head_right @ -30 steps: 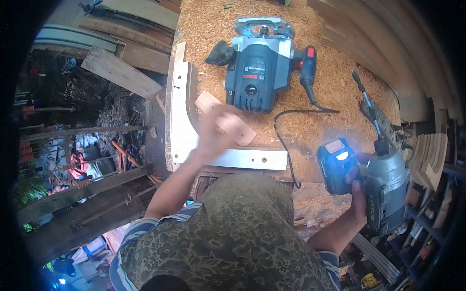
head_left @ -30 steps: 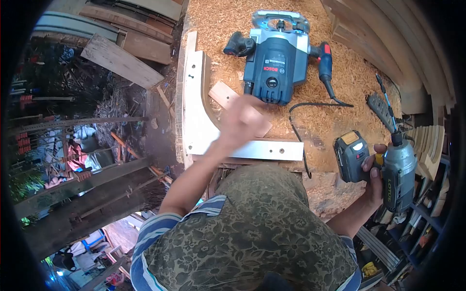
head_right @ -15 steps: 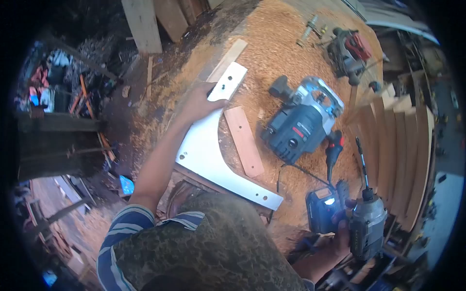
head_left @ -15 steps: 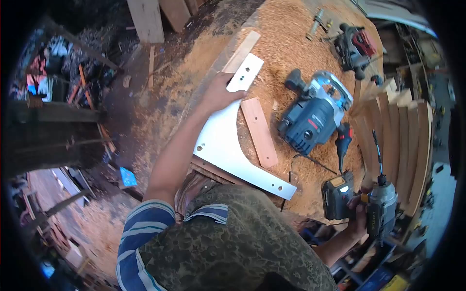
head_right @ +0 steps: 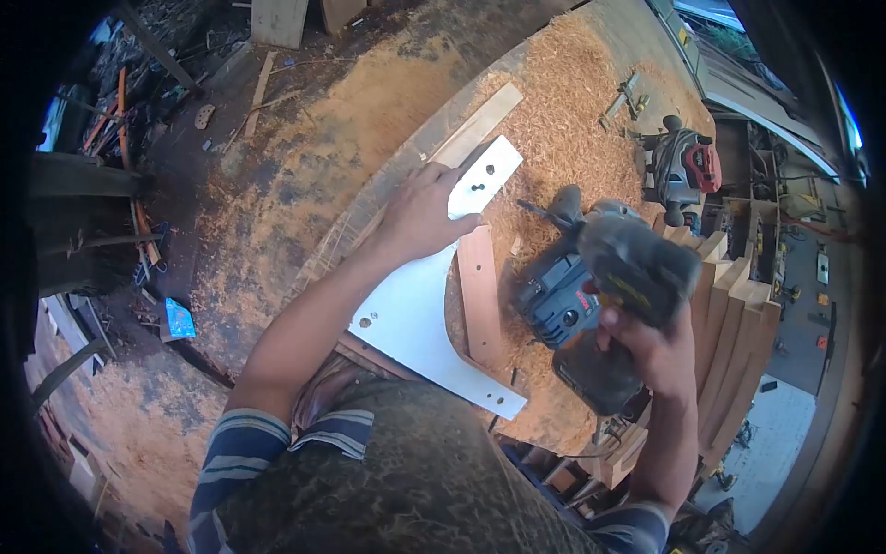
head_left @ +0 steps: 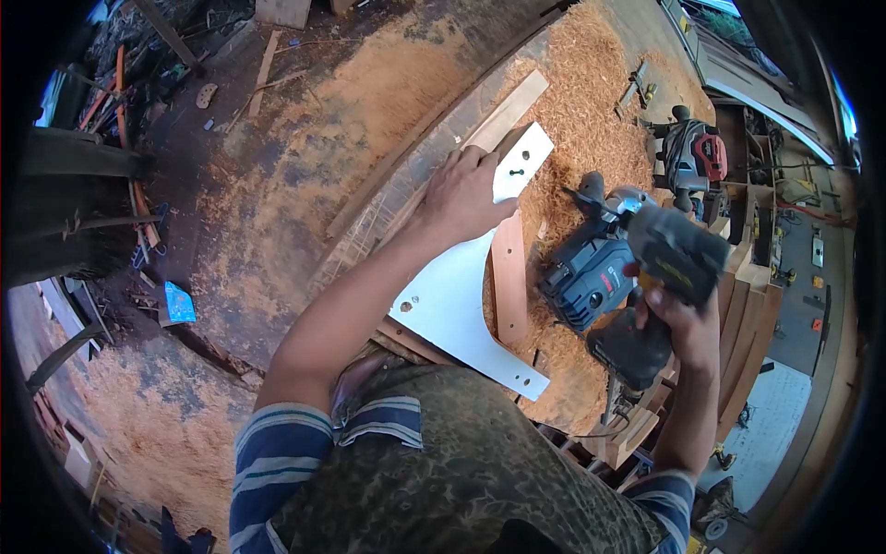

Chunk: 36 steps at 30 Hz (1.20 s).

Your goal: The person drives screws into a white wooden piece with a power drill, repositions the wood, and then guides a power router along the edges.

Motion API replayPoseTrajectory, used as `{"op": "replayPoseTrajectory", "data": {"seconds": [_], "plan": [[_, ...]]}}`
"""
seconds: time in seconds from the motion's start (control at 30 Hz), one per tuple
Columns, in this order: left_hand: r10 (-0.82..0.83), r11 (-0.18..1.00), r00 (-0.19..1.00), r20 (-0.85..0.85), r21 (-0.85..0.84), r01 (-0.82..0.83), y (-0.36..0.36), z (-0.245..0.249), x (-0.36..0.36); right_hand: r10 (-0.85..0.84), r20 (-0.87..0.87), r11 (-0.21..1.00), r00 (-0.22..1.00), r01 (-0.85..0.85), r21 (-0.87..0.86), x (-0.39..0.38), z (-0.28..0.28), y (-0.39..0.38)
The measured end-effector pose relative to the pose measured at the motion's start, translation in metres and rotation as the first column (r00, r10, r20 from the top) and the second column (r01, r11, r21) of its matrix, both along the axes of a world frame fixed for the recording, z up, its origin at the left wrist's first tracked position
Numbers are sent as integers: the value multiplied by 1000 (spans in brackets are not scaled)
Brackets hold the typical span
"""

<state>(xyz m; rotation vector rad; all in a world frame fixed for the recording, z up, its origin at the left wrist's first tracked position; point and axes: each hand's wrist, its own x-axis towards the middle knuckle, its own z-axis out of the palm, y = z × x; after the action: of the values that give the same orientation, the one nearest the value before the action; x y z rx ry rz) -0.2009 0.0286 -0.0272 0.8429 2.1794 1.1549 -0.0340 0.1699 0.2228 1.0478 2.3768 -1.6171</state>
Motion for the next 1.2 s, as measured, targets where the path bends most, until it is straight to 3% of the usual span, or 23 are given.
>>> {"op": "replayPoseTrajectory", "data": {"seconds": [0.07,0.13,0.23,0.3,0.33,0.37,0.4,0.43,0.6,0.67,0.7,0.77,0.8,0.93,1.2], "plan": [[-7,1000,1000,-1,-6,7,-1,0,0,25,41,1000,999,-25,2,-21,-5,3],[12,1000,999,-52,21,-11,1,-4,0,207,123,977,970,-212,22,-33,-14,14],[-45,997,995,-90,57,50,2,-13,-3,194,125,981,973,-195,-3,-36,-12,14],[41,998,999,-11,46,-41,16,-27,0,171,91,985,981,-169,-28,-39,-10,9],[33,997,993,-111,78,-24,14,-17,-1,158,63,987,985,-155,-51,-33,-7,6],[1,1000,985,-173,-30,-7,15,1,-2,159,24,986,987,-158,-45,-24,-8,9],[-2,999,954,-300,-31,-8,19,6,1,150,-1,988,989,-150,-38,-15,-8,11],[-30,996,969,-244,-84,9,24,20,0,144,-23,989,989,-145,-43,-10,-5,10],[69,986,898,-436,-110,-129,62,27,4,83,-58,993,995,-88,-78,46,12,17],[86,966,840,-536,-162,-202,77,14,10,63,-184,997,981,-56,43,77,8,28],[85,964,837,-541,-170,-207,81,10,16,147,-190,986,971,-129,106,99,-2,45],[139,929,740,-658,-173,-328,88,4,24,72,-253,995,965,-53,82,123,-1,40],[156,925,728,-667,-161,-345,91,1,24,-7,-307,998,952,27,61,130,2,37],[206,933,775,-597,-120,-340,94,-3,24,-64,-316,997,946,73,19,154,11,39],[219,948,832,-510,-90,-305,84,8,26,12,-274,994,962,19,111,161,14,36]]}}
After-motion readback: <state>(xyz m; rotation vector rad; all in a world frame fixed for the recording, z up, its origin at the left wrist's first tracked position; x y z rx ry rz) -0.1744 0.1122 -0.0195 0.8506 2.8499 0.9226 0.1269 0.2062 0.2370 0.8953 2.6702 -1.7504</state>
